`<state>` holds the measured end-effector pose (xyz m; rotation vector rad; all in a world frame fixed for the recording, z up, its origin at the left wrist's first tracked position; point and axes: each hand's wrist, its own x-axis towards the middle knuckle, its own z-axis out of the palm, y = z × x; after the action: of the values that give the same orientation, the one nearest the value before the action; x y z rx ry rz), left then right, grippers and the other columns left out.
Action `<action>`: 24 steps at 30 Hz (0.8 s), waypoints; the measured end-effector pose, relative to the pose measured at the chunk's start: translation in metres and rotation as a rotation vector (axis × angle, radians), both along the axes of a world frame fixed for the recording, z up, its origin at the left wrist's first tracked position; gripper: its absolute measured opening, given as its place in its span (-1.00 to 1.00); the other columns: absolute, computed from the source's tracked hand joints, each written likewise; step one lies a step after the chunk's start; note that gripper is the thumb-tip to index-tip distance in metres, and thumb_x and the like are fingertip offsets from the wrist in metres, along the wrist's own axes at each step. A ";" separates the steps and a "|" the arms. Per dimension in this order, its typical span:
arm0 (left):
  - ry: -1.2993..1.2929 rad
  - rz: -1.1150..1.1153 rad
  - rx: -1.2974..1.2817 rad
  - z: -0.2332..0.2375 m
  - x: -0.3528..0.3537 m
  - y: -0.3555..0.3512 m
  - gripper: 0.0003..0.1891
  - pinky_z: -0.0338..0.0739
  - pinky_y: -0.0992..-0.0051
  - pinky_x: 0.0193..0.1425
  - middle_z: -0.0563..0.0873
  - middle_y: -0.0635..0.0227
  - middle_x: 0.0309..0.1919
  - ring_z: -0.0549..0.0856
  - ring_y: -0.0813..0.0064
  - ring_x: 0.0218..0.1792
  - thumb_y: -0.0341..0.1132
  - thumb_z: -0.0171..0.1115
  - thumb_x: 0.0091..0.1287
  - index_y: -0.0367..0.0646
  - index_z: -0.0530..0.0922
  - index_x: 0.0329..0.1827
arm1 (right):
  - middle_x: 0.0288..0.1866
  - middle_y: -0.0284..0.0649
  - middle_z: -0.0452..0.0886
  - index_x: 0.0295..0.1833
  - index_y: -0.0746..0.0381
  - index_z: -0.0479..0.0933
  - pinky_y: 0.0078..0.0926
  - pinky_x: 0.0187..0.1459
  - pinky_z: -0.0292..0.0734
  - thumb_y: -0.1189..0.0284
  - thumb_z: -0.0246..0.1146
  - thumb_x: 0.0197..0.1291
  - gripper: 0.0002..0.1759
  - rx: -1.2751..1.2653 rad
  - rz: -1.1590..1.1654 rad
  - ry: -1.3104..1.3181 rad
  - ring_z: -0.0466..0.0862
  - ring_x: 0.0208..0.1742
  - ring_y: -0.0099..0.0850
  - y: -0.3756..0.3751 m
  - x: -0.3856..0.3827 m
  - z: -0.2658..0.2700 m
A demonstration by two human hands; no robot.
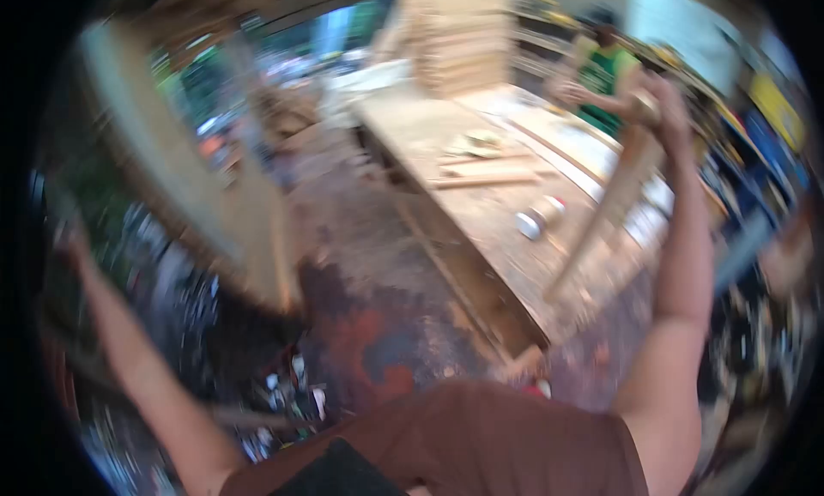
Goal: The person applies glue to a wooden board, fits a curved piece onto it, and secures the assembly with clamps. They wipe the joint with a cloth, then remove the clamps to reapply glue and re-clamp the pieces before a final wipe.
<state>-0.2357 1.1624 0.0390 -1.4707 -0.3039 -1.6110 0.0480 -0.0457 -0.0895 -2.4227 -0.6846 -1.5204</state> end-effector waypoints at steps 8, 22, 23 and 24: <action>-0.041 -0.185 -0.866 0.031 0.039 -0.046 -0.67 0.54 0.15 -0.24 0.70 0.11 -0.42 0.68 0.08 -0.32 -0.02 0.27 0.24 -0.14 0.67 -0.30 | 0.08 -0.18 0.55 -0.22 0.25 0.56 -0.46 0.29 0.27 0.07 -0.18 0.55 -0.44 0.533 0.296 0.410 0.48 0.16 -0.41 0.063 -0.047 0.024; 0.032 0.005 -0.470 0.051 0.014 0.094 -0.66 0.55 0.17 -0.26 0.70 0.09 -0.43 0.69 0.09 -0.35 -0.01 0.26 0.25 -0.14 0.68 -0.35 | 0.52 -0.19 0.26 0.39 0.19 0.39 -0.42 0.48 0.13 0.55 0.00 0.33 -0.50 0.283 0.221 0.546 0.24 0.52 -0.35 -0.033 0.009 0.009; 0.034 0.151 -0.333 0.061 0.002 0.114 -0.66 0.55 0.17 -0.27 0.70 0.09 -0.44 0.69 0.09 -0.35 0.00 0.26 0.25 -0.14 0.68 -0.35 | 0.50 -0.17 0.30 0.38 0.26 0.38 -0.41 0.48 0.13 0.50 0.01 0.34 -0.51 0.758 0.519 0.613 0.27 0.50 -0.33 -0.046 0.025 0.000; 0.023 0.298 -0.266 0.071 -0.021 0.078 -0.66 0.55 0.17 -0.27 0.70 0.09 -0.44 0.69 0.09 -0.35 0.00 0.26 0.25 -0.14 0.68 -0.35 | 0.46 -0.15 0.35 0.35 0.31 0.40 -0.38 0.48 0.12 0.41 0.03 0.36 -0.52 0.048 0.048 0.285 0.30 0.48 -0.31 -0.030 -0.005 0.007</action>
<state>-0.2569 1.2407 0.1095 -1.5554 -0.7125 -1.3507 0.0431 -0.0753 -0.0827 -2.4977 -0.6334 -1.1286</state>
